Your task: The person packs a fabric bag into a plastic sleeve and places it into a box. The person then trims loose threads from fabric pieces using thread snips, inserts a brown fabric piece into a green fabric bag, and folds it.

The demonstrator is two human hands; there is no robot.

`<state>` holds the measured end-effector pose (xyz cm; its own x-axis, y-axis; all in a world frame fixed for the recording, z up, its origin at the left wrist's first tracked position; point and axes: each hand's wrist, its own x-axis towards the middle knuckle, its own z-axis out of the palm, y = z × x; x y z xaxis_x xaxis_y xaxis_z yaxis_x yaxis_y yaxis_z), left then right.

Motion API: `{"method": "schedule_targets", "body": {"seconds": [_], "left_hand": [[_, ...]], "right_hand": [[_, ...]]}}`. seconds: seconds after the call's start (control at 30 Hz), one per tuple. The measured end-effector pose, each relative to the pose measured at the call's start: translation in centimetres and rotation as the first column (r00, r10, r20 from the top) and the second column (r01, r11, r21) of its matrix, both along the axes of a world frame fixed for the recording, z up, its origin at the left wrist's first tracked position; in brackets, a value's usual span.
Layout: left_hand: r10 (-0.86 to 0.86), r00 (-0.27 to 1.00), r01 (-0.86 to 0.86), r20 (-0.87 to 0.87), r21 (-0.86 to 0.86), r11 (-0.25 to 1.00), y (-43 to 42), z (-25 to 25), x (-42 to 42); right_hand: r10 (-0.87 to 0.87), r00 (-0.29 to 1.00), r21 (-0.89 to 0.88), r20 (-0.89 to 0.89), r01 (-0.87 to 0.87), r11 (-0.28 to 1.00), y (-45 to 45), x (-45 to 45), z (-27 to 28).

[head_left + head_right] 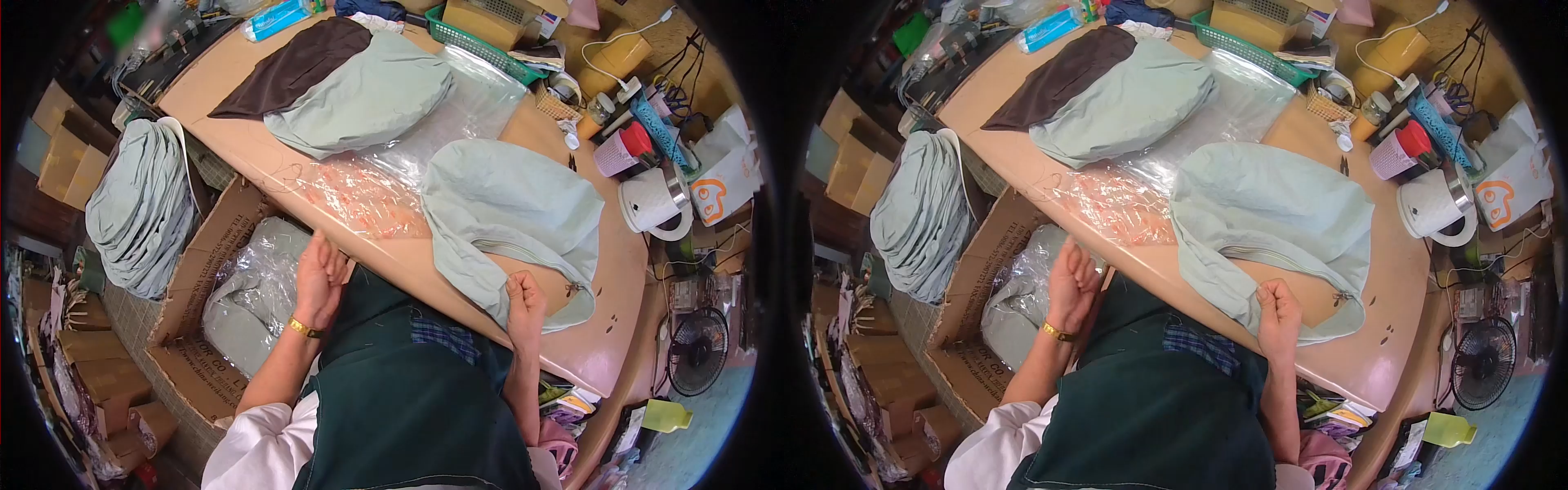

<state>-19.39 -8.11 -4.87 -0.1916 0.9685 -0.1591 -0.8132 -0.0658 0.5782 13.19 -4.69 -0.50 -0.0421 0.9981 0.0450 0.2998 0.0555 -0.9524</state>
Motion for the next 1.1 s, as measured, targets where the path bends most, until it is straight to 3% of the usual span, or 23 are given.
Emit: {"method": "schedule_targets", "body": {"seconds": [0.03, 0.1, 0.17, 0.2, 0.27, 0.3, 0.33, 0.37, 0.4, 0.47, 0.5, 0.53, 0.57, 0.6, 0.67, 0.73, 0.87, 0.93, 0.97, 1.0, 1.03, 1.07, 1.1], "left_hand": [[-0.002, 1.0, 0.002, -0.001, -0.001, 1.0, 0.2, 0.2, -0.2], [0.079, 0.912, -0.107, -0.402, -0.047, 0.993, 0.6, 1.1, -0.3], [0.052, 0.881, -0.097, -0.47, -0.071, 0.993, 0.9, 3.7, 1.1], [0.022, 0.86, -0.031, -0.51, -0.008, 0.999, 1.2, 3.9, 1.3], [-0.027, 0.78, 0.069, -0.626, 0.043, 0.997, 2.6, 3.8, 1.0], [-0.038, 0.778, 0.087, -0.627, 0.047, 0.995, 3.9, 4.1, 0.9], [0.084, 0.605, 0.019, -0.792, 0.119, 0.993, 5.6, 4.8, 0.9], [0.206, 0.39, -0.031, -0.898, 0.211, 0.977, 7.4, 5.6, 0.9], [0.234, 0.313, 0.007, -0.92, 0.249, 0.968, 9.3, 6.6, 1.2], [0.27, 0.236, 0.055, -0.934, 0.29, 0.955, 12.8, 7.6, 2.7], [0.31, 0.087, 0.116, -0.947, 0.319, 0.941, 14.6, 7.3, 3.6], [0.357, -0.063, 0.177, -0.932, 0.341, 0.923, 16.1, 7.1, 4.4], [0.368, -0.065, 0.179, -0.928, 0.352, 0.919, 17.3, 7.0, 5.1], [0.316, -0.005, 0.212, -0.949, 0.307, 0.928, 18.3, 6.8, 5.7], [0.266, 0.051, 0.25, -0.963, 0.271, 0.93, 19.3, 6.8, 6.3], [0.1, 0.122, 0.132, -0.987, 0.116, 0.984, 19.8, 6.7, 6.5], [-0.007, 0.042, 0.142, -0.999, 0.0, 0.99, 19.6, 6.9, 6.1], [0.175, 0.221, 0.183, -0.959, 0.218, 0.959, 20.6, 6.7, 6.2], [0.296, 0.22, 0.161, -0.929, 0.334, 0.929, 21.0, 8.6, 6.5], [0.407, 0.217, 0.139, -0.887, 0.441, 0.887, 21.0, 11.7, 6.8], [0.564, 0.187, 0.137, -0.804, 0.59, 0.796, 20.4, 15.8, 6.9], [0.702, 0.158, 0.141, -0.695, 0.719, 0.68, 19.9, 19.9, 7.0], [0.711, 0.221, 0.116, -0.667, 0.742, 0.66, 19.9, 22.5, 6.5]], "right_hand": [[0.008, 0.999, 0.006, -0.037, -0.008, 1.0, -0.1, 0.0, -0.1], [0.014, 0.997, 0.013, -0.073, -0.013, 1.0, -0.5, -0.2, 0.3], [0.28, 0.94, -0.025, 0.196, -0.281, 0.96, -1.5, -0.5, 2.4], [0.27, 0.942, -0.022, 0.199, -0.271, 0.962, -1.6, -0.4, 3.7], [0.294, 0.893, 0.183, 0.34, -0.37, 0.911, -1.0, -0.3, 6.0], [0.088, 0.938, 0.301, 0.335, -0.195, 0.933, 0.3, 0.6, 6.6], [-0.122, 0.944, 0.414, 0.305, -0.016, 0.91, 2.1, 2.4, 7.3], [-0.314, 0.862, 0.465, 0.398, 0.105, 0.879, 4.4, 5.0, 7.3], [-0.413, 0.85, 0.431, 0.328, 0.254, 0.866, 7.7, 8.3, 6.1], [-0.427, 0.867, 0.513, 0.259, 0.251, 0.821, 12.9, 12.2, 4.6], [-0.436, 0.864, 0.519, 0.252, 0.259, 0.815, 14.9, 13.4, 3.1], [-0.337, 0.937, 0.445, 0.093, 0.263, 0.856, 17.0, 14.3, 1.5], [-0.233, 0.969, 0.372, -0.08, 0.246, 0.895, 17.9, 14.3, 1.4], [-0.235, 0.968, 0.379, -0.085, 0.249, 0.891, 18.1, 14.8, 1.4], [-0.104, 0.993, 0.082, 0.057, 0.1, 0.992, 18.2, 14.7, 2.4], [-0.169, 0.972, 0.068, 0.162, 0.16, 0.985, 18.7, 15.5, 2.1], [-0.286, 0.852, 0.108, 0.438, 0.266, 0.958, 17.8, 15.4, 1.4], [-0.374, 0.864, 0.218, 0.336, 0.315, 0.924, 18.3, 16.4, 2.1], [-0.438, 0.869, 0.319, 0.23, 0.358, 0.878, 19.1, 17.2, 2.8], [-0.39, 0.894, 0.45, 0.22, 0.262, 0.854, 20.5, 19.5, 5.6], [-0.358, 0.934, 0.438, -0.003, 0.323, 0.839, 19.5, 19.7, 9.9], [-0.459, 0.879, 0.669, 0.132, 0.263, 0.695, 18.4, 20.1, 15.0], [-0.533, 0.84, 0.683, 0.107, 0.327, 0.653, 14.4, 17.5, 20.3]]}}
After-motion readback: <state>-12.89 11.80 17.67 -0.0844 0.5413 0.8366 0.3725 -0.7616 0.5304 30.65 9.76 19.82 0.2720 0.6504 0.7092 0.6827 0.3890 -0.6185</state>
